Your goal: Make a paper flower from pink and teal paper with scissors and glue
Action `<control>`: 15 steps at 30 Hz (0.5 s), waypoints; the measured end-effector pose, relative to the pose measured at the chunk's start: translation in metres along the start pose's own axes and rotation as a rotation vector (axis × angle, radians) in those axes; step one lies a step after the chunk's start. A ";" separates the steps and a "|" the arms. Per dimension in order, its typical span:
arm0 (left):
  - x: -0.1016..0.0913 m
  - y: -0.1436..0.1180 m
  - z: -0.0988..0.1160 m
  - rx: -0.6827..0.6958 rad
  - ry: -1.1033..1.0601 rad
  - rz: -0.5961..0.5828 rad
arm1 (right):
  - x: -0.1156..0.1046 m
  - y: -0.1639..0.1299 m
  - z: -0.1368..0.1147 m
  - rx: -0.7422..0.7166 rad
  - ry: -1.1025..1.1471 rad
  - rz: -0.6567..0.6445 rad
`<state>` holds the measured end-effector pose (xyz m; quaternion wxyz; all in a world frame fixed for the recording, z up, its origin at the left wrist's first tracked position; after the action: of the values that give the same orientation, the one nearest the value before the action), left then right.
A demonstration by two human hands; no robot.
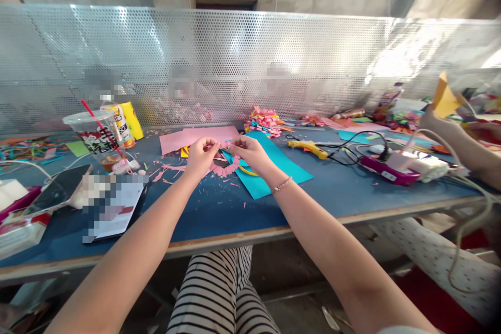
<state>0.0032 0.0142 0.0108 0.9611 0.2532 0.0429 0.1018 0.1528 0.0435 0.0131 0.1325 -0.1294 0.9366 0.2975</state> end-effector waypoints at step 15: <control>-0.004 0.005 -0.006 -0.076 -0.380 0.084 | 0.003 -0.003 -0.005 0.113 0.255 -0.044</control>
<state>-0.0023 0.0208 0.0082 0.9557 0.2330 -0.1537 0.0938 0.1500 0.0382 0.0145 0.0260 -0.1788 0.9580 0.2226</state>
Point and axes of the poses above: each hand's wrist, its own y-axis towards the middle knuckle, its own x-axis out of the palm, z = x × y, the point moved 3 cm from there along y, towards the middle knuckle, and after that the axes turned 5 degrees about -y, right-handed, at the moved point
